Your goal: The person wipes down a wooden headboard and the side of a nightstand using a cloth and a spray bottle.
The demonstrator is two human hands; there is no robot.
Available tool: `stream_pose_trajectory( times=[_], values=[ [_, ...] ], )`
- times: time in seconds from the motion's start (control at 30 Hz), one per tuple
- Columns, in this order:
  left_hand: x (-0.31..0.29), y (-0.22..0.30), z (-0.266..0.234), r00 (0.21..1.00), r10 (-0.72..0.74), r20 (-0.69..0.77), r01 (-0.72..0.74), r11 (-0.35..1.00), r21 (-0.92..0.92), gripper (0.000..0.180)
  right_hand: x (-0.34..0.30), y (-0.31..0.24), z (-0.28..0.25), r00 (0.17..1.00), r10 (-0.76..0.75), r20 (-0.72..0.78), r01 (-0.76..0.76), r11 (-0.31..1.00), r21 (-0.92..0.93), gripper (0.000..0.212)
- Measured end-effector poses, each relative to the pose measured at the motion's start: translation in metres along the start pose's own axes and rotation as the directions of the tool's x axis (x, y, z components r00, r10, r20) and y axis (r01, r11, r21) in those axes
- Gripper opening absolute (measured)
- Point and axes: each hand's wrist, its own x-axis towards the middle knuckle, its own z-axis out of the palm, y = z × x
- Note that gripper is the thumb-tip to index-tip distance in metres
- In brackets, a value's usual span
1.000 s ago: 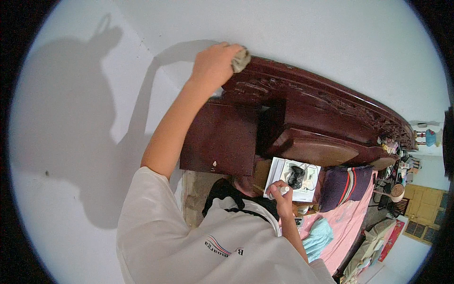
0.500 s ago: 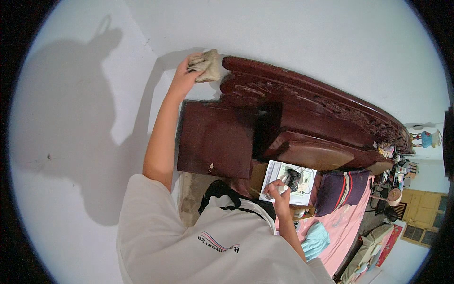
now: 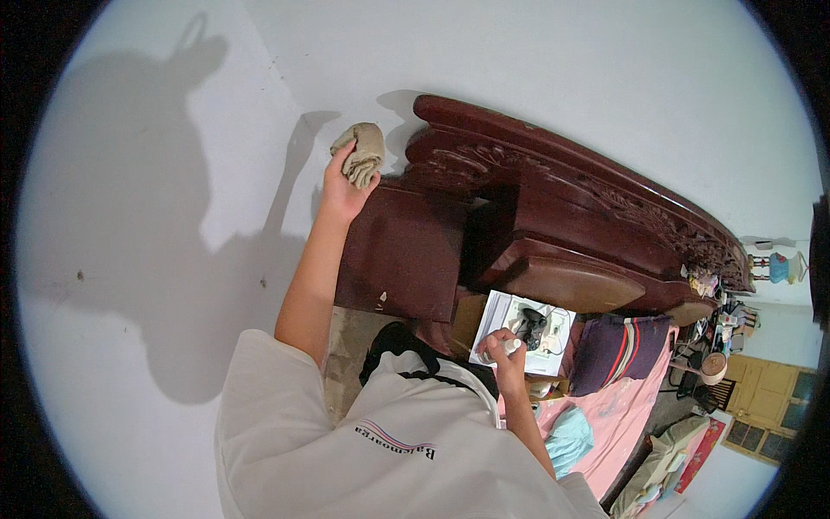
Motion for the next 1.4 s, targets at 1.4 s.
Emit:
stream_pose_trajectory(
  times=[1.4],
  values=[
    [0.027, 0.042, 0.105, 0.699, 0.391, 0.599, -0.658, 0.024, 0.752, 0.052, 0.004, 0.010, 0.013, 0.998, 0.051, -0.046, -0.052, 0.999, -0.014, 0.021]
  ],
)
